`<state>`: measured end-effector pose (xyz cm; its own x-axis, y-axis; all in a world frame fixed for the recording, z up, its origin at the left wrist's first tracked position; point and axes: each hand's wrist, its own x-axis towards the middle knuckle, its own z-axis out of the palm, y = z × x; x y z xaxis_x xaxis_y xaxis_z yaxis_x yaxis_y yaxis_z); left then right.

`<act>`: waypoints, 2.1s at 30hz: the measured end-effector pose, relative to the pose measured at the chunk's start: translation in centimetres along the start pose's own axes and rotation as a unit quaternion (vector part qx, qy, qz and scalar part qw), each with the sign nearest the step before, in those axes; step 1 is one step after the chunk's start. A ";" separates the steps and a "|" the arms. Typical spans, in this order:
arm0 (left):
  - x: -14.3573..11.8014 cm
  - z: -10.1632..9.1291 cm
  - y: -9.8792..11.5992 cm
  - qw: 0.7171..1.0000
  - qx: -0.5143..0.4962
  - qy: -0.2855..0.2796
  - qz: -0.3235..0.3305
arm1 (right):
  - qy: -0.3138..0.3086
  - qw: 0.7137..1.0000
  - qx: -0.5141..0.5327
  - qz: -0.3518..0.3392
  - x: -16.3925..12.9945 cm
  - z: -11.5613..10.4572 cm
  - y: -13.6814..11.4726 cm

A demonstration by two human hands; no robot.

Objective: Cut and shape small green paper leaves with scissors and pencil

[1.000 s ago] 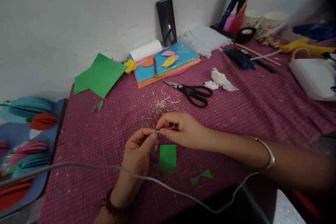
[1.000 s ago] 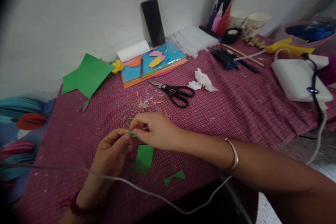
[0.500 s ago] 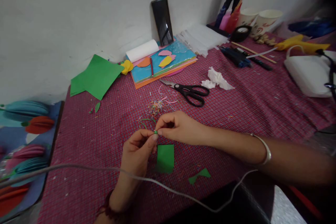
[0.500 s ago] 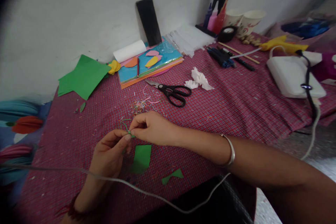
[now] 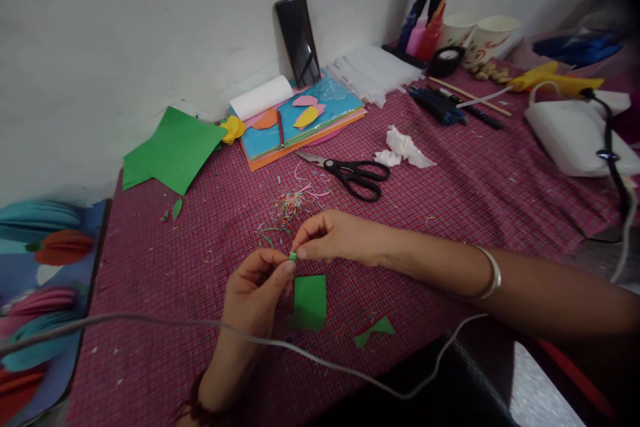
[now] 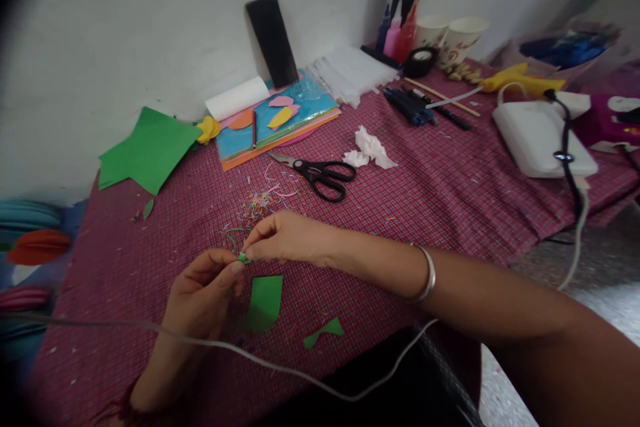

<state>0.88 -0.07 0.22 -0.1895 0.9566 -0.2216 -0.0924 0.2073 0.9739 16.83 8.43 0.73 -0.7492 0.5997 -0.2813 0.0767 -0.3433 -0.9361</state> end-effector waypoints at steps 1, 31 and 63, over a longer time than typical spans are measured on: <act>0.0 0.0 0.0 1.000 -0.002 0.002 -0.004 | 0.000 1.000 -0.003 -0.003 0.0 0.0 0.0; 0.1 1.0 -0.5 0.998 -0.031 0.005 -0.054 | 0.089 0.722 -0.616 -0.304 -1.8 1.1 -0.4; 0.2 1.9 -0.3 0.993 -0.102 0.033 -0.052 | 0.103 0.669 -0.650 -0.345 -2.1 1.5 -0.4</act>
<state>2.72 0.42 -0.02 -0.2321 0.9153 -0.3291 -0.3085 0.2516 0.9173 17.44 6.23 2.02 -0.8049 0.4239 0.4152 0.3665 0.9055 -0.2139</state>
